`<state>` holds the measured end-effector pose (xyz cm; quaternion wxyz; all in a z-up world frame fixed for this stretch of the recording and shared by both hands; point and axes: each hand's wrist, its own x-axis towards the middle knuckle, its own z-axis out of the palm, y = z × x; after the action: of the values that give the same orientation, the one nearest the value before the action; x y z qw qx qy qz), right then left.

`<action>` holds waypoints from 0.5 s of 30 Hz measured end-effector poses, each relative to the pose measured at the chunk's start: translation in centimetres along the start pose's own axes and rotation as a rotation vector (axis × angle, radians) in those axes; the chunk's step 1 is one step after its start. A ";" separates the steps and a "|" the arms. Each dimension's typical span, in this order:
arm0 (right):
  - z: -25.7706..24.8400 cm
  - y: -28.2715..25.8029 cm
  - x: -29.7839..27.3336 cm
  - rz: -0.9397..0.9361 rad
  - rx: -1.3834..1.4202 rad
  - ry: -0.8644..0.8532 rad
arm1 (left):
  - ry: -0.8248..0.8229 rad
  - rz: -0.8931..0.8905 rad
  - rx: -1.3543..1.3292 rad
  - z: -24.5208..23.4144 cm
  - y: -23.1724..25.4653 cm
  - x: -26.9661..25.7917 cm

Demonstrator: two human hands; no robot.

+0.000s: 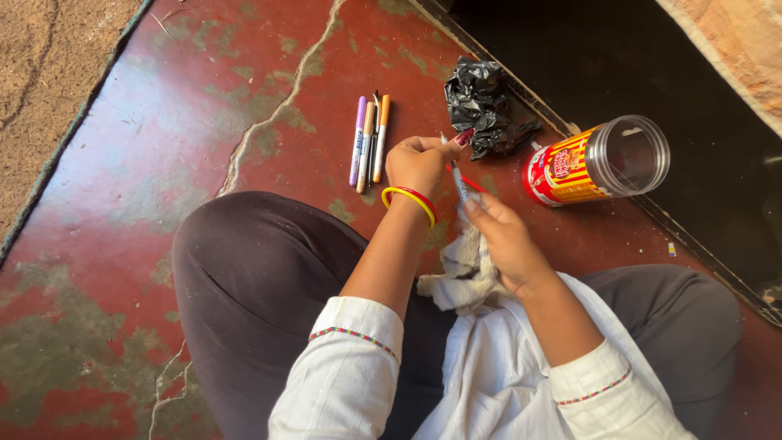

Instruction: The person sits on the floor and wipes several markers with a cloth. They handle each marker individually, rubbing the body and cap with the cloth, then place them back on the floor.

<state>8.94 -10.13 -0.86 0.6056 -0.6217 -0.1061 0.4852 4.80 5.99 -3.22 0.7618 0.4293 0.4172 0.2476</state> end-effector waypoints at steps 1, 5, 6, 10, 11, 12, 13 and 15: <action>-0.2 0.3 -0.4 0.011 0.002 0.024 | 0.015 0.001 0.020 0.1 -0.4 0.1; -0.9 1.0 -1.0 -0.010 0.039 0.044 | 0.016 -0.005 0.116 0.6 -2.3 0.6; -1.0 1.0 -1.0 -0.034 0.054 0.035 | -0.083 0.003 0.032 1.0 -2.8 0.8; -1.0 0.8 -0.5 -0.102 0.096 0.121 | -0.444 -0.091 -0.037 2.2 -4.8 0.2; -1.1 0.7 -0.5 -0.061 0.122 0.148 | -0.523 -0.146 0.015 2.3 -5.4 -0.2; -1.1 0.7 -0.4 -0.018 0.150 0.172 | -0.499 -0.153 0.025 2.3 -5.7 -0.4; -1.1 0.8 -0.4 -0.041 0.130 0.149 | -0.475 -0.160 0.035 2.2 -5.9 -0.5; -1.2 1.3 -0.5 -0.082 0.092 0.101 | -0.445 -0.184 -0.013 1.9 -6.4 -0.8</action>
<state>8.99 -11.61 -1.93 0.6575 -0.6121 -0.0781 0.4323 6.15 1.32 -7.84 0.8571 0.4286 0.2749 0.0789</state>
